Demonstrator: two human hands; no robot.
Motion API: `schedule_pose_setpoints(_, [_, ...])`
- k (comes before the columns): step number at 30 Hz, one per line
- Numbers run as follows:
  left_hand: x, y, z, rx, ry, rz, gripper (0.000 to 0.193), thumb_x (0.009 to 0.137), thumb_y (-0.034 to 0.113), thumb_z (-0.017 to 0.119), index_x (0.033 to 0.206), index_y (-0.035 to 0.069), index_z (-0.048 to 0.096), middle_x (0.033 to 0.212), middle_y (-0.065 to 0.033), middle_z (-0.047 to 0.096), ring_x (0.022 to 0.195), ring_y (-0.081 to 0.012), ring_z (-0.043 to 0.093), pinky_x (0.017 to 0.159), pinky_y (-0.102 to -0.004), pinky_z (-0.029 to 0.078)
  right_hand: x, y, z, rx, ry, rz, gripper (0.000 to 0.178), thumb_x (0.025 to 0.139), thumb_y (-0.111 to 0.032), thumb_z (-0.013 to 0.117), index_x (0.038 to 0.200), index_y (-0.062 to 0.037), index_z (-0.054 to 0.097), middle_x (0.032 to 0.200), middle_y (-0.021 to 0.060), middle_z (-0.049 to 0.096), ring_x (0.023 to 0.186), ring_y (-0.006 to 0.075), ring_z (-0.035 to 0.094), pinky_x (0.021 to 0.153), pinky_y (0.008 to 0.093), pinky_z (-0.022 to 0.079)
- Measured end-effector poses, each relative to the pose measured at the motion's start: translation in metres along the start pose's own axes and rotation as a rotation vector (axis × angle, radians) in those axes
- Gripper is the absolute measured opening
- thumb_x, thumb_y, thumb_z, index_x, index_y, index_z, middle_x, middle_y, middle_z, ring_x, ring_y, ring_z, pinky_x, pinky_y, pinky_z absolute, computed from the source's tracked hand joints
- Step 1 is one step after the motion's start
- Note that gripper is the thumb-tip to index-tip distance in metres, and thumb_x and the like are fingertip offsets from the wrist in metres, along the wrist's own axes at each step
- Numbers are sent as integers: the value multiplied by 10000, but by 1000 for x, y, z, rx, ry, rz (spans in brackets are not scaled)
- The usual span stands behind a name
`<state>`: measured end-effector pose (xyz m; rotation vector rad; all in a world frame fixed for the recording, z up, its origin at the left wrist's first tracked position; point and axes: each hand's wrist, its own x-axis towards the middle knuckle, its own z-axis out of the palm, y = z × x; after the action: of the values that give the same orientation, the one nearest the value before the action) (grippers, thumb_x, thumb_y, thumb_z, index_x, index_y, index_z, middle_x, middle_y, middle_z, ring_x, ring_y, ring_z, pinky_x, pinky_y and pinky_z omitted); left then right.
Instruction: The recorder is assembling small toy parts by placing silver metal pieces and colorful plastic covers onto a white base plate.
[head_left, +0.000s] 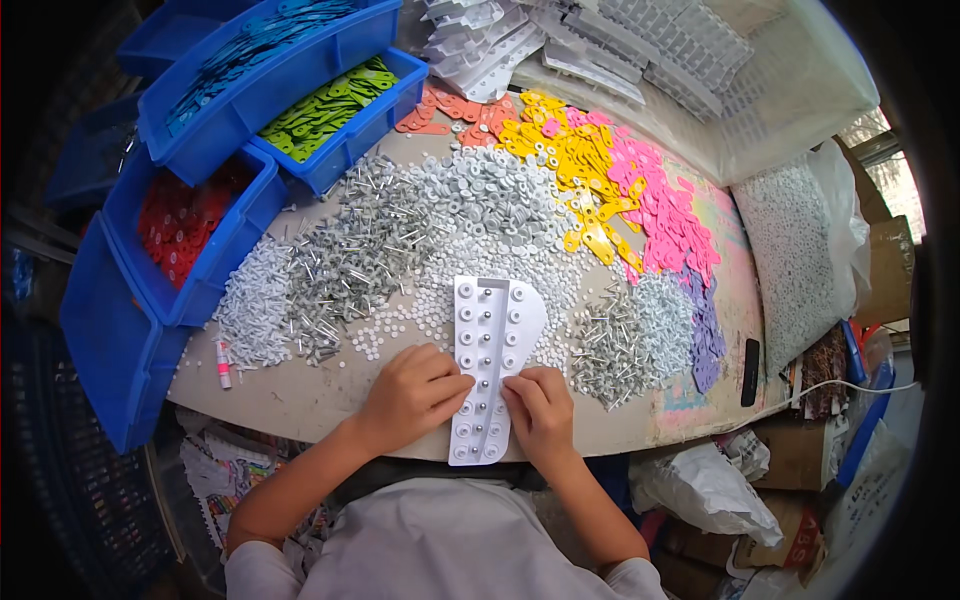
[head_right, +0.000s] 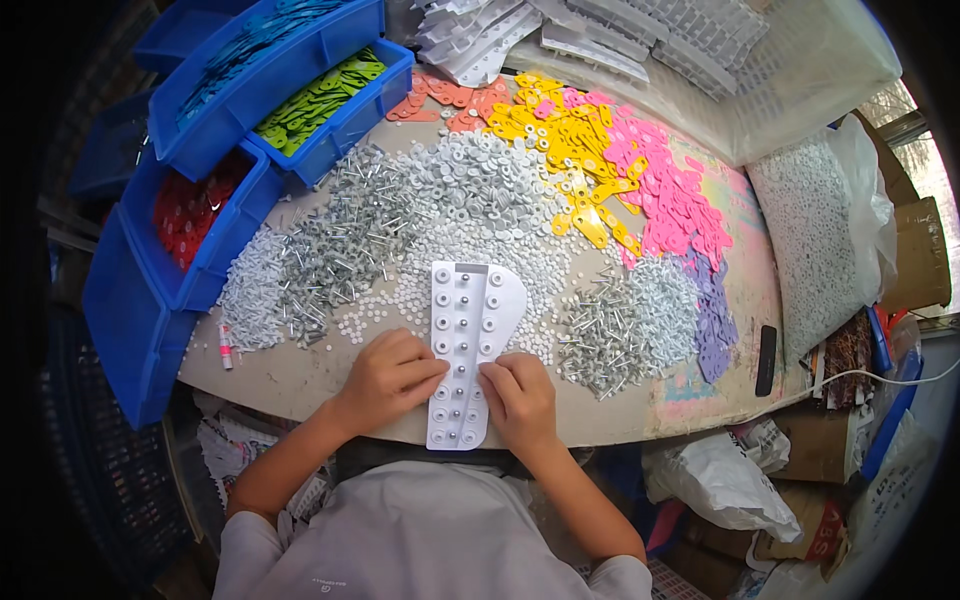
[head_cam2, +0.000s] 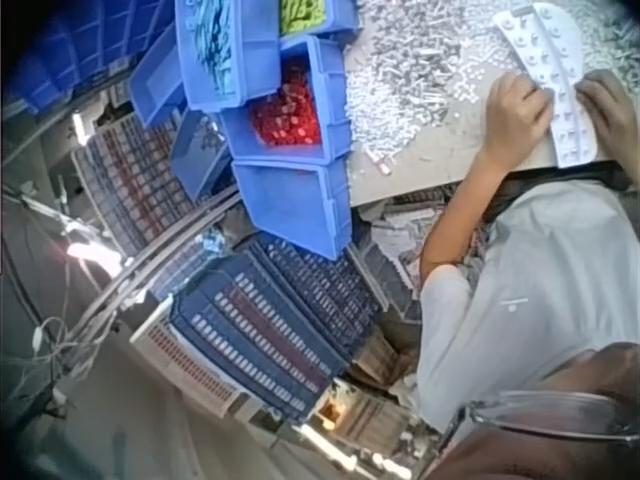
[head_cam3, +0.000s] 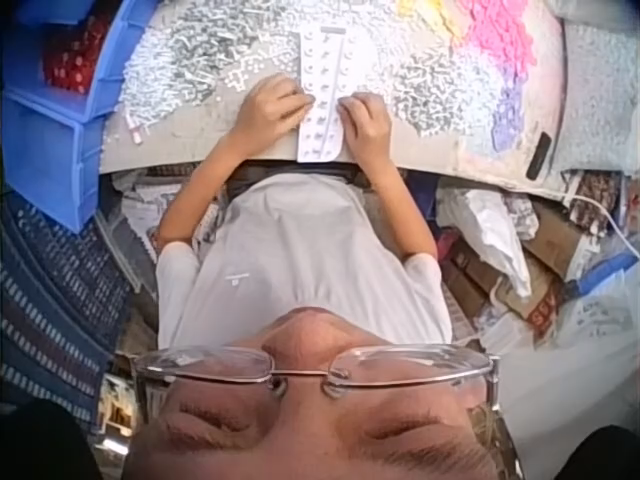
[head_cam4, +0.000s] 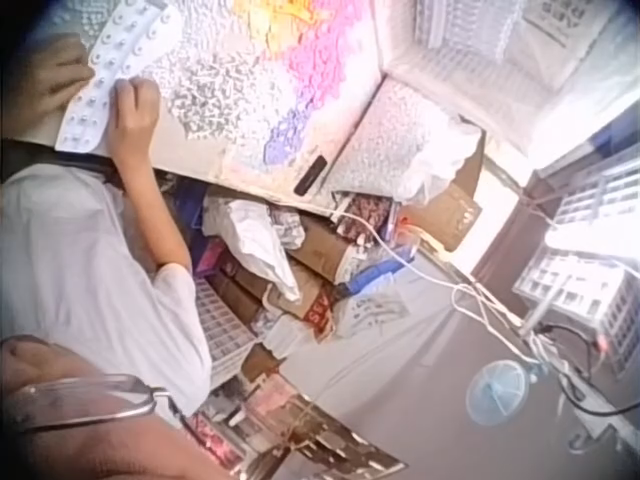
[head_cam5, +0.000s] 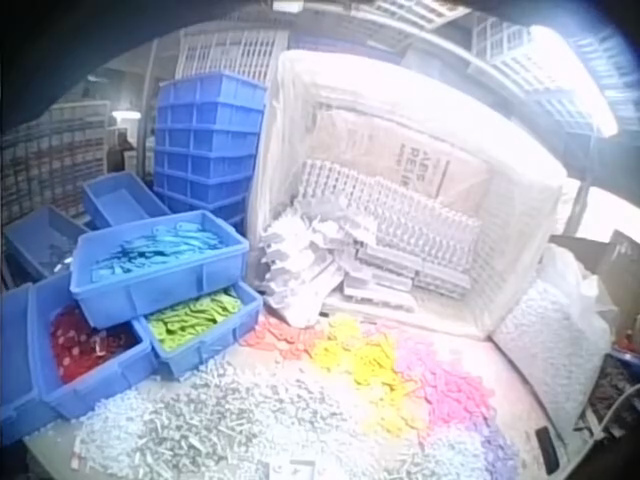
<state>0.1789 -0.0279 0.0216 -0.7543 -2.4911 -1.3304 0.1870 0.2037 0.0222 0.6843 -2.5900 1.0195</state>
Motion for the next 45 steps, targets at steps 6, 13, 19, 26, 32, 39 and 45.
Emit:
schedule_pose_setpoints(6, [7,-7,-7,-84,-60,20,112,832,53,793,939,51,760,852,-67,657,815,-260,639,724,-378,498,-4,5,0,17,-5,6,193,811,27,789,964,-11,678,942,121,643,872,317,645,725,417,527])
schedule_pose_setpoints(13, [82,-56,-32,218,118,-121,24,874,75,703,880,52,702,906,-96,658,927,-311,631,876,-428,478,36,17,-21,28,155,184,139,898,78,664,1007,-3,634,952,165,638,894,355,644,795,408,520])
schedule_pose_setpoints(19, [124,-95,-21,378,40,-83,59,876,134,702,901,84,720,920,-84,641,984,-298,617,959,-428,435,90,63,-28,-218,-142,83,110,935,-37,685,1040,-10,664,1019,147,696,961,332,660,862,414,529])
schedule_pose_setpoints(26, [147,-109,0,398,32,-144,109,864,167,761,878,78,700,874,-70,669,950,-286,633,907,-428,449,137,116,-12,-200,-71,320,148,944,-77,688,1047,29,683,942,198,714,867,340,683,805,417,539])
schedule_pose_setpoints(32, [143,-110,5,374,62,-129,127,864,142,759,864,63,660,884,-82,682,933,-295,637,907,-431,455,144,122,-5,-247,-69,243,122,913,-55,706,976,29,646,934,192,704,822,334,664,784,435,525])
schedule_pose_setpoints(39, [100,-43,-14,-103,31,-238,152,888,117,759,1029,64,734,924,-100,698,888,-303,648,849,-414,500,109,59,-32,42,-4,289,135,902,-41,715,1018,-13,652,934,106,700,910,235,664,795,358,491])
schedule_pose_setpoints(45, [19,11,-27,-223,-225,-118,128,877,109,767,994,59,752,928,-82,674,890,-295,635,802,-411,513,36,-7,-52,274,-311,238,124,894,-27,729,1008,-19,683,981,81,694,984,241,645,873,360,477])
